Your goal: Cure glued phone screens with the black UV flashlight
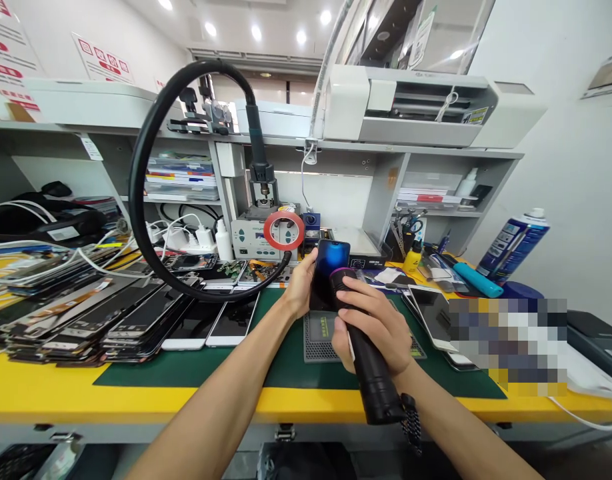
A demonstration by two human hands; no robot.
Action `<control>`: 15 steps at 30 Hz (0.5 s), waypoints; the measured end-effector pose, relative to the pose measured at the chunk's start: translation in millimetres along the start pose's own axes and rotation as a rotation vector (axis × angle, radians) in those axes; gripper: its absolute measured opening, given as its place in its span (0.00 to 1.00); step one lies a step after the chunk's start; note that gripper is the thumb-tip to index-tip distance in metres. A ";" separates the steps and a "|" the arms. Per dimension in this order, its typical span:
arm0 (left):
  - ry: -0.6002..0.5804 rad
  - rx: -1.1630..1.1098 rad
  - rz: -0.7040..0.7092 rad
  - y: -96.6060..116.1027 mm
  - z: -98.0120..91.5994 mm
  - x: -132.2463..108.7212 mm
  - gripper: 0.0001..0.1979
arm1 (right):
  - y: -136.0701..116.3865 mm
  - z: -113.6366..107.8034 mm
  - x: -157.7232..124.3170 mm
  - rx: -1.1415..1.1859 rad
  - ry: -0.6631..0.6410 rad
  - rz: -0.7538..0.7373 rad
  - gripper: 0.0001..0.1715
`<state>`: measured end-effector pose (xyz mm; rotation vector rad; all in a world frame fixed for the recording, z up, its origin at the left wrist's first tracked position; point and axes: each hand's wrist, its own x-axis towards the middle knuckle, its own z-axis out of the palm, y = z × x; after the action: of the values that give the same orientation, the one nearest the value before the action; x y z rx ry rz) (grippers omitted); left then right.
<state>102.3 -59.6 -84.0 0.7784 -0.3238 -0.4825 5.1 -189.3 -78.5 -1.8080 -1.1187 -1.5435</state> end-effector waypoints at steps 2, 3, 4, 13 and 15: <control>0.000 -0.006 -0.040 2.3 -4.0 1.0 0.28 | 1.1 1.0 -2.3 0.003 -0.005 -0.014 0.17; 0.009 -0.007 -0.051 3.6 -6.2 1.6 0.28 | 2.0 1.0 -3.4 0.008 -0.007 -0.024 0.17; 0.021 -0.008 -0.054 5.0 -8.3 2.1 0.29 | 3.1 0.5 -4.0 0.015 -0.014 -0.034 0.18; 0.037 -0.016 -0.006 12.6 -14.9 -0.8 0.29 | 22.8 -2.6 16.7 0.021 -0.171 -0.194 0.15; 0.036 -0.011 0.015 13.0 -15.1 -0.9 0.30 | 27.7 2.4 17.4 0.016 -0.182 -0.224 0.15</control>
<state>112.1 -42.3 -84.7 0.7730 -0.2936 -0.4549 29.8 -197.6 -58.7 -1.8957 -1.4578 -1.5088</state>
